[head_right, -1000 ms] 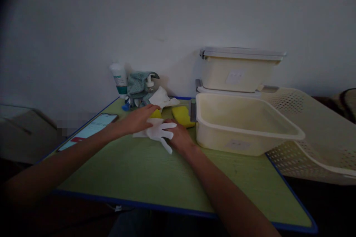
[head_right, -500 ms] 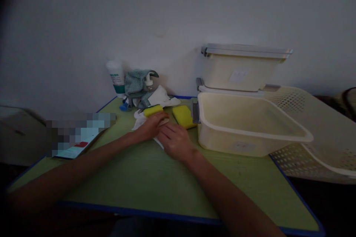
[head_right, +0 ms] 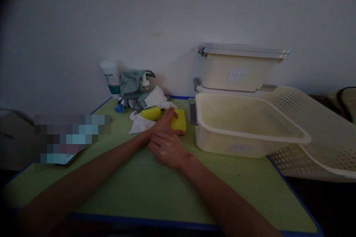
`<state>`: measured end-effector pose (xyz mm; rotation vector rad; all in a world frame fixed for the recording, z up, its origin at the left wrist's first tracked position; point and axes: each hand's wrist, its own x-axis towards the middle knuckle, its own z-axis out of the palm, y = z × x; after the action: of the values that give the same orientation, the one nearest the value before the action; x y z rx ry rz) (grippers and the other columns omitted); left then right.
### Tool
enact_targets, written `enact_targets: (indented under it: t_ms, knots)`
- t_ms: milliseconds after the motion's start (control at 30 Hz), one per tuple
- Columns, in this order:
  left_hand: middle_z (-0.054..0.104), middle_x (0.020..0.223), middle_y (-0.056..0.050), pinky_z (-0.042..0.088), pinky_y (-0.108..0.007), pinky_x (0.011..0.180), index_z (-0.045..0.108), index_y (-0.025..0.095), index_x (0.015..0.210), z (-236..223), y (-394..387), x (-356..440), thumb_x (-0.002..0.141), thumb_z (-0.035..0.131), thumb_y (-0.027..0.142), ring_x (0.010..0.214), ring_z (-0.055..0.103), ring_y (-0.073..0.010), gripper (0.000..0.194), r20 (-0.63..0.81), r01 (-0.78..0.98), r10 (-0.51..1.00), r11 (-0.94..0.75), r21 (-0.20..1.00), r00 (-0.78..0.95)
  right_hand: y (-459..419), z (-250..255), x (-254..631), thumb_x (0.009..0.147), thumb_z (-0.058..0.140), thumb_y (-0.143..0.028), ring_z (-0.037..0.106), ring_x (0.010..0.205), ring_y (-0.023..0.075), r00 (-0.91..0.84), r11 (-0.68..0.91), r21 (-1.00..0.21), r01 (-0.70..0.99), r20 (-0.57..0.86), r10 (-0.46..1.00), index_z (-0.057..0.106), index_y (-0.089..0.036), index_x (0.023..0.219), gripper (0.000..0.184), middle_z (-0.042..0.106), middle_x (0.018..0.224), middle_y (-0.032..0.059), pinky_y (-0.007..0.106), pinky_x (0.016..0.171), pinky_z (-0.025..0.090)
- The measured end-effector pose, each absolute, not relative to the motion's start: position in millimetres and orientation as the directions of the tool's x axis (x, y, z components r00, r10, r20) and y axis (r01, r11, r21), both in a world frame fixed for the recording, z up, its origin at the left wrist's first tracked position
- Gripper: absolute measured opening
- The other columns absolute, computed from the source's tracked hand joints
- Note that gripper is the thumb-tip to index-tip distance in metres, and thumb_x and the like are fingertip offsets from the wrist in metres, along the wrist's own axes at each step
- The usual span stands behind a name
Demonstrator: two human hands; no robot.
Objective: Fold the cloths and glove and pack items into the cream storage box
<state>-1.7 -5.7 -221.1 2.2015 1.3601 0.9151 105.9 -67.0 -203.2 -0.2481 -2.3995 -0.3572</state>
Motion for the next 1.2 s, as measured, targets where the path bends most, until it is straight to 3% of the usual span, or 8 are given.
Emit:
enact_targets:
  t_ms: [233,367,500,667,800,900,1000,1200]
  knots:
    - [0.046,0.122,-0.012,0.031,-0.038,0.104,0.044,0.018,0.107,-212.3,-13.6,-11.2,0.066,0.066,0.024,0.119,0.042,-0.0276,0.046,0.444,0.555,0.857,-0.509,0.658,0.260,-67.3,-203.9,108.1,0.075,0.036,0.000,0.049,0.060,0.0150,-0.638,0.952,-0.022,0.304,0.738,0.221,0.054,-0.017,0.061,0.029,0.057,0.061,0.0039,0.026,0.057,0.040]
    - [0.040,0.126,-0.012,0.030,-0.041,0.106,0.036,0.022,0.107,-208.6,-21.2,-11.7,0.061,0.074,0.029,0.121,0.040,-0.0272,0.060,0.713,0.455,0.699,-0.620,0.639,-0.049,-64.7,-206.0,108.8,0.071,0.038,-0.003,0.050,0.062,0.0158,-0.525,0.913,-0.252,0.321,0.755,0.393,0.053,-0.019,0.060,0.025,0.057,0.062,0.0038,0.028,0.061,0.041]
    - [0.032,0.135,-0.010,0.025,-0.048,0.107,0.033,0.026,0.109,-208.1,-21.8,-11.9,0.054,0.078,0.025,0.130,0.030,-0.0300,0.070,0.821,0.484,0.506,-0.667,0.566,-0.263,-61.1,-207.1,108.2,0.067,0.040,-0.005,0.050,0.062,0.0165,-0.382,0.845,-0.417,0.334,0.760,0.526,0.051,-0.021,0.059,0.021,0.053,0.059,0.0021,0.029,0.063,0.041]
    - [0.033,0.137,-0.015,0.029,-0.048,0.105,0.033,0.024,0.116,-208.9,-15.4,-16.2,0.052,0.080,0.031,0.130,0.032,-0.0308,0.080,0.882,0.526,0.384,-0.708,0.470,-0.273,-52.7,-208.6,110.2,0.066,0.042,-0.008,0.050,0.059,0.0152,-0.150,0.656,-0.699,0.286,0.643,0.751,0.052,-0.021,0.061,0.016,0.053,0.060,-0.0002,0.028,0.058,0.040]
    - [0.032,0.139,-0.017,0.031,-0.047,0.104,0.032,0.023,0.120,-209.3,-14.5,-18.1,0.053,0.080,0.033,0.130,0.033,-0.0312,0.083,0.887,0.508,0.380,-0.727,0.462,-0.263,-44.4,-209.7,108.9,0.073,0.047,-0.024,0.057,0.067,0.0155,-0.037,0.470,-0.874,0.126,0.469,0.882,0.050,-0.023,0.083,0.010,0.059,0.080,0.0005,0.026,0.052,0.045]
    - [0.032,0.139,-0.017,0.030,-0.047,0.104,0.031,0.023,0.121,-210.0,-15.8,-17.2,0.055,0.079,0.035,0.131,0.032,-0.0311,0.083,0.892,0.476,0.381,-0.755,0.451,-0.241,-43.0,-207.3,105.2,0.071,0.050,-0.030,0.062,0.081,0.0173,-0.090,0.303,-0.947,-0.106,0.312,0.946,0.047,-0.026,0.095,0.025,0.062,0.095,0.0005,0.030,0.060,0.051]
    - [0.031,0.140,-0.017,0.028,-0.048,0.107,0.029,0.023,0.125,-211.9,-16.7,-15.3,0.055,0.078,0.036,0.133,0.030,-0.0315,0.086,0.894,0.458,0.387,-0.768,0.448,-0.225,-45.2,-202.8,102.1,0.063,0.059,-0.029,0.061,0.094,0.0197,-0.252,0.026,-0.914,-0.404,0.138,0.958,0.051,-0.026,0.093,0.031,0.064,0.100,-0.0003,0.034,0.074,0.052]
    - [0.021,0.148,-0.016,0.024,-0.049,0.110,0.022,0.024,0.134,-214.4,-19.7,-12.6,0.059,0.077,0.035,0.137,0.022,-0.0316,0.094,0.898,0.358,0.426,-0.825,0.436,-0.112,-45.6,-197.6,103.6,0.066,0.061,-0.030,0.059,0.105,0.0234,-0.368,-0.210,-0.804,-0.556,0.011,0.930,0.059,-0.022,0.084,0.020,0.069,0.098,0.0028,0.040,0.085,0.050]
